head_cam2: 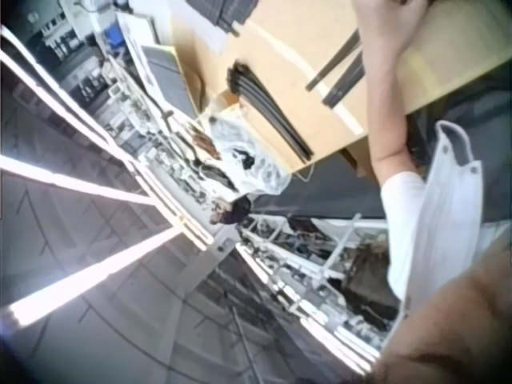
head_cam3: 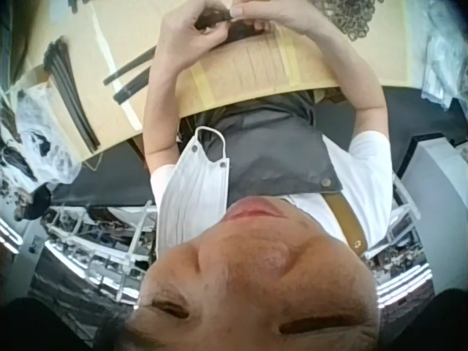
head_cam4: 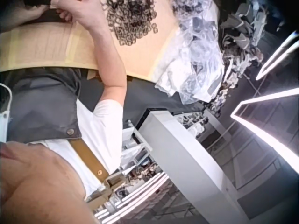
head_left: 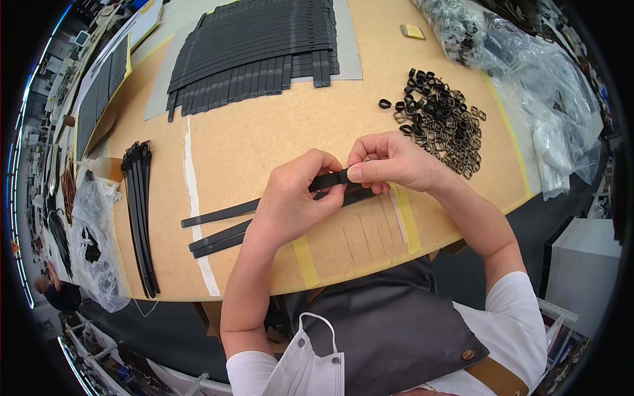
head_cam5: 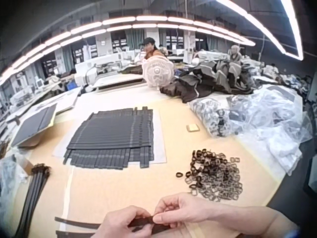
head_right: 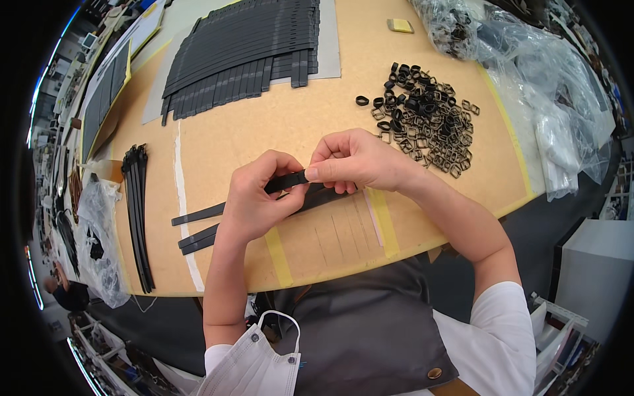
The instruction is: The person assembles black fabric straps by inserting metal buckles into the ends. They pick up a strap and a buckle, thread the buckle through the strap's loop, and place the finished unit on the table. This process is repeated continuously throughout the video.
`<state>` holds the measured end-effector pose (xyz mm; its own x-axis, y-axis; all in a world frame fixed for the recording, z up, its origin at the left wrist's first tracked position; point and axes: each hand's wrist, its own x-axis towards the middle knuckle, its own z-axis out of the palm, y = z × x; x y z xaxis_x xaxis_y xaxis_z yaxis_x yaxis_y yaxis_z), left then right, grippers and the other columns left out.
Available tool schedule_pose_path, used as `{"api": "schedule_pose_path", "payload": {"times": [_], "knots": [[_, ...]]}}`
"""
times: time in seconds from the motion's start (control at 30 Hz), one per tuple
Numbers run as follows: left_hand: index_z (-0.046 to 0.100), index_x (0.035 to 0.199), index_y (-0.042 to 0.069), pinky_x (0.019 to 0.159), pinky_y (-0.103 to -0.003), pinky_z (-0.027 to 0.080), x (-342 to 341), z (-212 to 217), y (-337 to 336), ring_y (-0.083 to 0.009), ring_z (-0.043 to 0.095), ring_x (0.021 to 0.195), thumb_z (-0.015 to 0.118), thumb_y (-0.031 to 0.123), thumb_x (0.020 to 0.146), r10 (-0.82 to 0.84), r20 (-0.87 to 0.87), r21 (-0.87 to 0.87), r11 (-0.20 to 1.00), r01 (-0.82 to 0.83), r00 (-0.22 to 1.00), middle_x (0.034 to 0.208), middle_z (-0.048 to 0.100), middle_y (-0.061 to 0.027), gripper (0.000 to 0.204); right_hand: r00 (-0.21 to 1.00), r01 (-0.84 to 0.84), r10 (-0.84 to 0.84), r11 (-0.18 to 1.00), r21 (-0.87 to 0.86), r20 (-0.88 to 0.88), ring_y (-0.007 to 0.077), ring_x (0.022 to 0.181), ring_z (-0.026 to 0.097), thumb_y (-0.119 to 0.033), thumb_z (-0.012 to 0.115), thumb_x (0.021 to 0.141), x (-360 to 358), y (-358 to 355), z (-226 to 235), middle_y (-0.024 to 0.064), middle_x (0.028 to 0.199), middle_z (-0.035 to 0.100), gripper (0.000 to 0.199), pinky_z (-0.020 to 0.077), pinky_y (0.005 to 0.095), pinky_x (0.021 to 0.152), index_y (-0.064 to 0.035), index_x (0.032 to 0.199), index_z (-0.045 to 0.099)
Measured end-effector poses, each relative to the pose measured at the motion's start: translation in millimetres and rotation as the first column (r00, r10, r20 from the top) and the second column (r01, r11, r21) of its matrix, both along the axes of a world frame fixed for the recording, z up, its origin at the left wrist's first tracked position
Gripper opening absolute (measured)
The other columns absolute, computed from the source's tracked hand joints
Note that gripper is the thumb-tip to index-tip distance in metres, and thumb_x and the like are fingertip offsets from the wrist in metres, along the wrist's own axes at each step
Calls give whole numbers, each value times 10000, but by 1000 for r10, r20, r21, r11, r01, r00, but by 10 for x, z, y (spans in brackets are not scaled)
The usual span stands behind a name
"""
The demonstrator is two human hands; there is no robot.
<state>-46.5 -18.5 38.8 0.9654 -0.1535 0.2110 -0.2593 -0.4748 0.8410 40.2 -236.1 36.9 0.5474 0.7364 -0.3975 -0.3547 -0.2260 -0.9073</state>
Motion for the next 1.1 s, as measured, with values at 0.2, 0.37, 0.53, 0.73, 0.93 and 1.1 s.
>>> {"api": "schedule_pose_path", "payload": {"times": [0.2, 0.37, 0.53, 0.73, 0.93, 1.1], "knots": [[677, 953, 5, 555, -211, 475, 3, -46, 1, -52, 612, 671, 781, -19, 786, 9, -3, -3, 1000, -9, 1000, 784, 698, -26, 198, 1000, 6, -6, 1000, 15, -18, 49, 640, 591, -323, 816, 927, -4, 11, -3, -11, 784, 661, 288, 460, 200, 573, -63, 972, 699], [659, 945, -3, 580, -289, 541, 0, -30, -9, -160, 695, 653, 767, 2, 790, 9, -14, 3, 1000, -9, 1000, 777, 698, -96, 189, 1000, 10, -10, 1000, -13, -9, 60, 631, 595, -263, 815, 927, -5, 13, 23, -1, 772, 663, 261, 476, 208, 578, -42, 964, 682], [656, 942, -5, 579, -289, 539, -1, -52, -6, -161, 688, 640, 761, 5, 788, 9, -4, 2, 1000, -9, 1000, 772, 697, -97, 187, 1000, 13, -13, 1000, -25, -8, 50, 616, 591, -267, 827, 919, -6, 17, 29, -7, 766, 666, 266, 466, 200, 559, -46, 962, 686], [654, 941, -1, 576, -294, 531, -1, -42, -12, -162, 676, 630, 761, 7, 790, 13, -14, 17, 1000, -13, 1000, 768, 694, -95, 185, 1000, 9, -8, 1000, -25, 28, 40, 621, 591, -341, 830, 918, -13, 18, 3, -23, 763, 665, 311, 452, 194, 548, -61, 961, 701], [674, 950, -7, 562, -218, 490, 0, -78, -18, -56, 607, 654, 777, -8, 787, 18, -3, 6, 1000, -18, 1000, 756, 680, -29, 193, 999, 21, -20, 999, -39, 39, 39, 619, 587, -327, 831, 916, -24, 22, 0, -22, 760, 665, 301, 453, 195, 546, -59, 959, 700], [674, 953, -9, 569, -222, 503, -6, -66, -11, -61, 624, 666, 785, -4, 789, 15, -14, 29, 999, -15, 1000, 753, 679, -28, 198, 999, 28, -26, 998, -51, 45, 39, 615, 585, -310, 828, 917, -30, 37, 19, -21, 756, 663, 290, 448, 193, 542, -54, 956, 697]]}}
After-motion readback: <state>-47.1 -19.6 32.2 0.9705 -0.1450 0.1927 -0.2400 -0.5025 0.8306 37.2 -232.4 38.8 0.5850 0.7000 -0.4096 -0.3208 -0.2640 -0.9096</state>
